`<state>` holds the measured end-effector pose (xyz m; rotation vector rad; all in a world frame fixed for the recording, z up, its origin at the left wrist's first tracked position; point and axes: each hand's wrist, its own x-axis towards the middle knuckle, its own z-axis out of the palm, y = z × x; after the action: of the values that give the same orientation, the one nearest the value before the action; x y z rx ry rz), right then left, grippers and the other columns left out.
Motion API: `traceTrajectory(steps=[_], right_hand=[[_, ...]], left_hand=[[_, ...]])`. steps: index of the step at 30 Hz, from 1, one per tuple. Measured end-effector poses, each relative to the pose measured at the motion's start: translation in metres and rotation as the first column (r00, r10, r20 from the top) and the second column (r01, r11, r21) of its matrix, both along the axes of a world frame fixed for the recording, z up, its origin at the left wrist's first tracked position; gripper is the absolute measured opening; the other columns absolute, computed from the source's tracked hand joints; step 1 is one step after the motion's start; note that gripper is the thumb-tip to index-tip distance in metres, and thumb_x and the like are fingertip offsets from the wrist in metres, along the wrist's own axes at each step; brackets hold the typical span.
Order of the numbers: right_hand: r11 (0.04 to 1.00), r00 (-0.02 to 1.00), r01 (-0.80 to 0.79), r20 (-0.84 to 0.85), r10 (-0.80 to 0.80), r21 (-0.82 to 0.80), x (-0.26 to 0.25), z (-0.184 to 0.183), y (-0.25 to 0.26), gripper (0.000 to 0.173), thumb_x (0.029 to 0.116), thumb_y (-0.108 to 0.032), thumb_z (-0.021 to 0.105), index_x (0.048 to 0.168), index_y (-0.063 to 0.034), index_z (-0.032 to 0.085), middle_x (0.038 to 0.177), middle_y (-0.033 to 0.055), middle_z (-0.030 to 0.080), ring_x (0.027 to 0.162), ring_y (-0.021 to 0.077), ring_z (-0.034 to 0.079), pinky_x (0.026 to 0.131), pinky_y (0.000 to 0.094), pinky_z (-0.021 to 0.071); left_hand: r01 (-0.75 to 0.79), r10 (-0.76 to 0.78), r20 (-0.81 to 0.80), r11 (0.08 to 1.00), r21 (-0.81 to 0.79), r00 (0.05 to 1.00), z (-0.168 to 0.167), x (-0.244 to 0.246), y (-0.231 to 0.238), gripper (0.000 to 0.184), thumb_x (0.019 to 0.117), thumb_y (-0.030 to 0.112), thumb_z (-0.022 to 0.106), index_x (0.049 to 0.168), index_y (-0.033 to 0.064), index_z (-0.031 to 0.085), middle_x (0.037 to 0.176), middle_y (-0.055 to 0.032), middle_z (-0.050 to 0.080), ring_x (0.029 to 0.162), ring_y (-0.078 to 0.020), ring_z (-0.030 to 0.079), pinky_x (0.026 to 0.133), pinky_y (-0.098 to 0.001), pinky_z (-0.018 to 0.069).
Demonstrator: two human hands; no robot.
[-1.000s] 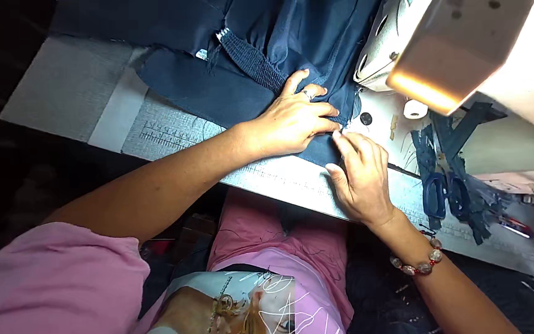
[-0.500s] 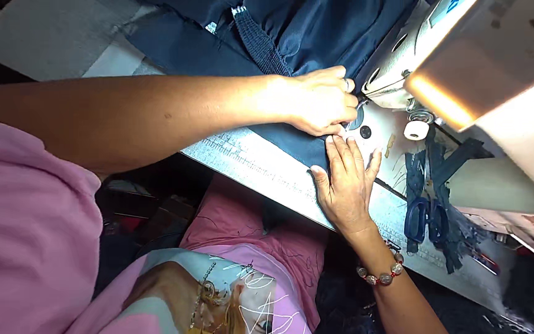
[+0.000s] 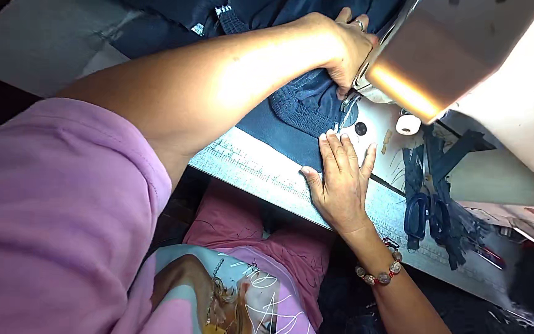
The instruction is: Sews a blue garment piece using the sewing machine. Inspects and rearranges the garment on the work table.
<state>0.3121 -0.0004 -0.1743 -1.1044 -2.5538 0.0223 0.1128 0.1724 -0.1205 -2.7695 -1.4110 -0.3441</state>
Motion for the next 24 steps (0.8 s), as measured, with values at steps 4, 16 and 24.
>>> traceTrajectory(steps=[4, 16, 24], right_hand=[[1.0, 1.0, 0.005, 0.002, -0.005, 0.001, -0.001, -0.001, 0.0, 0.068, 0.106, -0.056, 0.033, 0.143, -0.0052, 0.059, 0.15, 0.0109, 0.056, 0.145, 0.0332, 0.045, 0.119, 0.0707, 0.0111], [1.0, 1.0, 0.02, 0.012, -0.02, -0.015, -0.001, 0.001, -0.005, 0.067, 0.1068, -0.054, 0.032, 0.146, -0.0041, 0.056, 0.152, 0.0124, 0.053, 0.146, 0.0378, 0.043, 0.118, 0.0712, 0.0149], [1.0, 1.0, 0.01, -0.014, -0.009, 0.027, -0.004, 0.004, -0.004, 0.06, 0.1072, -0.047, 0.036, 0.141, -0.0032, 0.06, 0.146, 0.0139, 0.059, 0.142, 0.0398, 0.046, 0.117, 0.0715, 0.0171]], left_hand=[[-0.11, 0.115, 0.014, 0.969, -0.222, 0.993, -0.036, 0.015, 0.068, 0.089, 0.0687, 0.051, 0.081, 0.142, 0.01, 0.053, 0.146, -0.02, 0.053, 0.141, -0.0447, 0.04, 0.11, -0.0732, 0.0265], [-0.208, 0.218, 0.066, 0.969, -0.136, 0.974, 0.012, -0.002, -0.072, 0.038, 0.1057, 0.024, 0.046, 0.137, 0.0088, 0.062, 0.164, -0.0157, 0.036, 0.154, -0.0433, 0.022, 0.12, -0.0685, 0.0141], [0.098, -0.117, 0.351, 0.993, 0.072, 0.929, -0.055, -0.031, -0.133, 0.03, 0.1024, 0.015, 0.051, 0.116, 0.0059, 0.076, 0.106, -0.0162, 0.072, 0.104, -0.0331, 0.066, 0.093, -0.0441, 0.0508]])
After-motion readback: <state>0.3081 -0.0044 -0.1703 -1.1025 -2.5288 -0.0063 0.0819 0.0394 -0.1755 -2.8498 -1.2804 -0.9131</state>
